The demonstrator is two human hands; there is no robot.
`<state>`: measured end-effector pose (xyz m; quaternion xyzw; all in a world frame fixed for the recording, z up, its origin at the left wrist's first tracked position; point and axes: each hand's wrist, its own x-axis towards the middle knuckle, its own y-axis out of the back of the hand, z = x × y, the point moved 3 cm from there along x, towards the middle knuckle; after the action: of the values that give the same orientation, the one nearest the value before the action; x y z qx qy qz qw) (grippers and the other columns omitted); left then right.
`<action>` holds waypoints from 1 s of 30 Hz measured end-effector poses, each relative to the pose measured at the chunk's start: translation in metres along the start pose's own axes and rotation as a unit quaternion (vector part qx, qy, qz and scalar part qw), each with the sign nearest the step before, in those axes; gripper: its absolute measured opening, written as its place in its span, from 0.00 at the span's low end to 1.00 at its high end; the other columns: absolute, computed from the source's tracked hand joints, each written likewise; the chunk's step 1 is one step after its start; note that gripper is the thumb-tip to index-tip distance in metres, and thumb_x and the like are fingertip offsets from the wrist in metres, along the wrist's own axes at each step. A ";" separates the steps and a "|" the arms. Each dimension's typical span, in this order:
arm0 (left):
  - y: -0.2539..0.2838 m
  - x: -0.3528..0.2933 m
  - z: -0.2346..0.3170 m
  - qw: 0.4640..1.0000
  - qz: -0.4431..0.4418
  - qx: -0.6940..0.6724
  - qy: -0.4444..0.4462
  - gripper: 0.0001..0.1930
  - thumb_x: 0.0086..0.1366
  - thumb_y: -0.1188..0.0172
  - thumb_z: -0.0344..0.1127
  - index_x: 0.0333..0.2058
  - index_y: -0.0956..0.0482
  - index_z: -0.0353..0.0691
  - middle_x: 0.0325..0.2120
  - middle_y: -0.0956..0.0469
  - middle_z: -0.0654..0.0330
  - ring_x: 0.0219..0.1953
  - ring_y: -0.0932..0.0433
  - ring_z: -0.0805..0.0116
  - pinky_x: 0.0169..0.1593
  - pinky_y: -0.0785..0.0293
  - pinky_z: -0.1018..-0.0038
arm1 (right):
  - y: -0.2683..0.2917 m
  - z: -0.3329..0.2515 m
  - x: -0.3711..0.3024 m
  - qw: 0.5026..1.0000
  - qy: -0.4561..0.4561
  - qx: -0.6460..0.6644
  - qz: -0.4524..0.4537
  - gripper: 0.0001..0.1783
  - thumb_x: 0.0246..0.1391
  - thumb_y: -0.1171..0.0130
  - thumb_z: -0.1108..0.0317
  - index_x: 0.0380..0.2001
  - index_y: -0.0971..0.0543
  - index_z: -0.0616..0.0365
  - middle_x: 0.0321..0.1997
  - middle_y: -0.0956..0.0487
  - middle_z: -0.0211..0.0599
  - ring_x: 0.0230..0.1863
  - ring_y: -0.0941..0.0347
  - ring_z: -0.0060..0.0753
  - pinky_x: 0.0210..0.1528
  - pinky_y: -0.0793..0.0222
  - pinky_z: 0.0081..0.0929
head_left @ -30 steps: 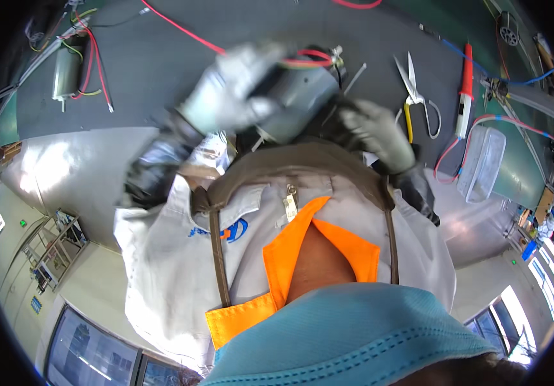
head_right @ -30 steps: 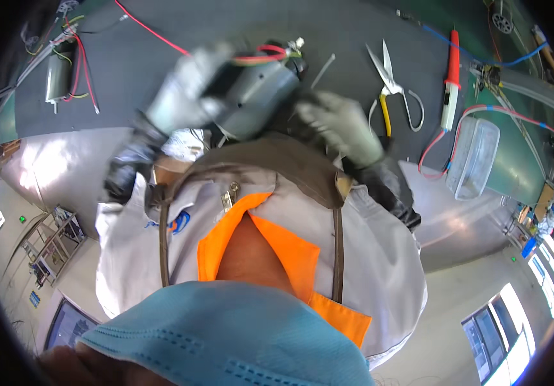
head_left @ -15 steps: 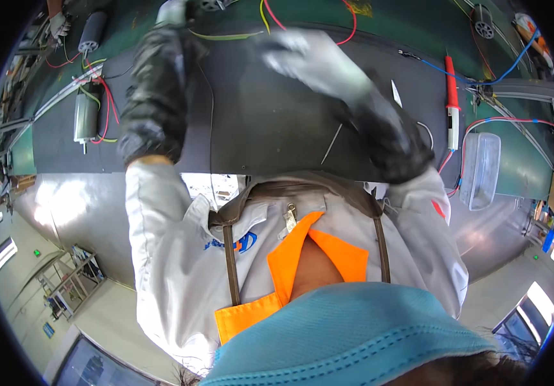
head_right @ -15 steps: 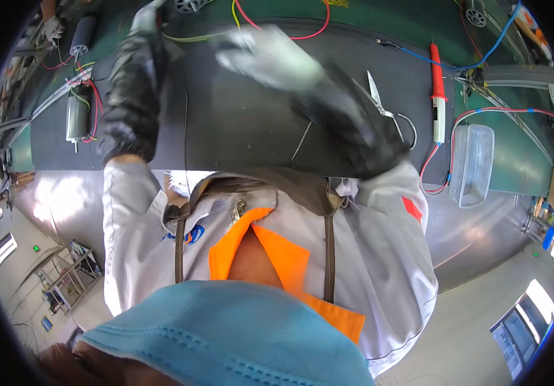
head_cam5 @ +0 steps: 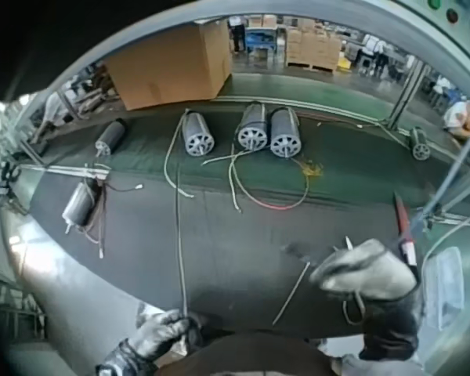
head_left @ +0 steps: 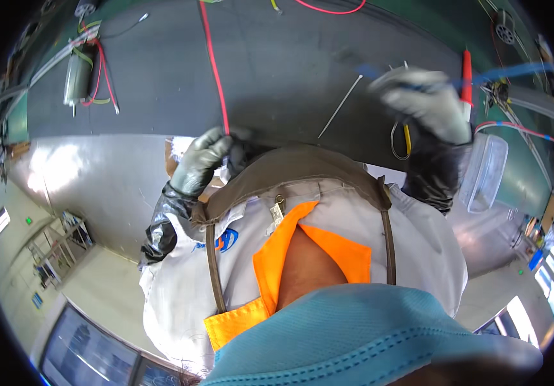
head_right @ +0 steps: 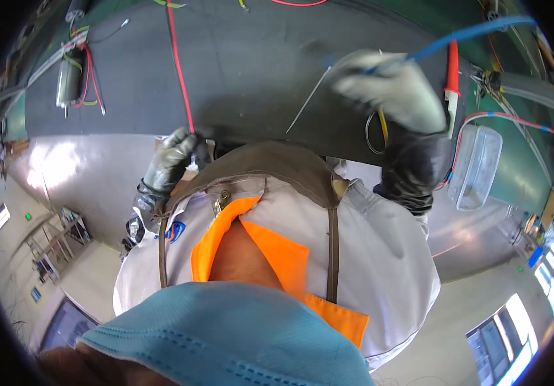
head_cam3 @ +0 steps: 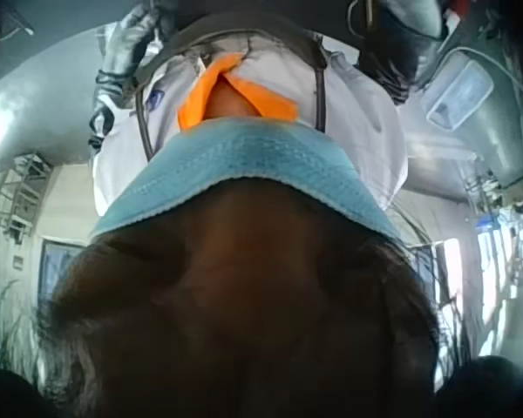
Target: The recorder is assembling and wiring small cylindrical electronic components at a workbench.
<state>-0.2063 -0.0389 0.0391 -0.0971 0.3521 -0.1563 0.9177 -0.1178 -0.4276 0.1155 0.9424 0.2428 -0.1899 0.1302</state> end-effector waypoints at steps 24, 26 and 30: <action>-0.100 0.066 0.086 0.952 0.109 -0.043 -0.283 0.20 0.68 0.38 0.45 0.41 0.21 0.29 0.27 0.19 0.58 0.28 0.19 0.73 0.34 0.21 0.78 | -0.130 -0.014 0.019 0.940 0.245 -0.026 0.235 0.33 0.59 0.42 0.69 0.67 0.36 0.58 0.25 0.17 0.36 0.25 0.23 0.22 0.30 0.28 0.21; -0.102 0.067 0.086 0.953 0.116 -0.057 -0.273 0.19 0.68 0.37 0.44 0.40 0.21 0.28 0.27 0.19 0.58 0.28 0.19 0.73 0.34 0.22 0.78 | -0.131 -0.015 0.023 0.942 0.232 -0.050 0.238 0.34 0.57 0.41 0.72 0.67 0.36 0.61 0.26 0.17 0.39 0.25 0.20 0.26 0.30 0.26 0.23; -0.107 0.064 0.085 0.951 0.151 -0.036 -0.267 0.18 0.68 0.37 0.42 0.39 0.20 0.29 0.27 0.19 0.58 0.28 0.20 0.74 0.35 0.23 0.78 | -0.140 -0.011 0.031 0.890 0.316 -0.113 0.309 0.33 0.57 0.40 0.74 0.65 0.35 0.62 0.27 0.17 0.40 0.25 0.19 0.30 0.29 0.26 0.25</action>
<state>-0.1271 -0.1555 0.0933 -0.1143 0.1100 0.0289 0.9869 -0.1607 -0.2923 0.0905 0.9590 -0.0130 0.1961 0.2040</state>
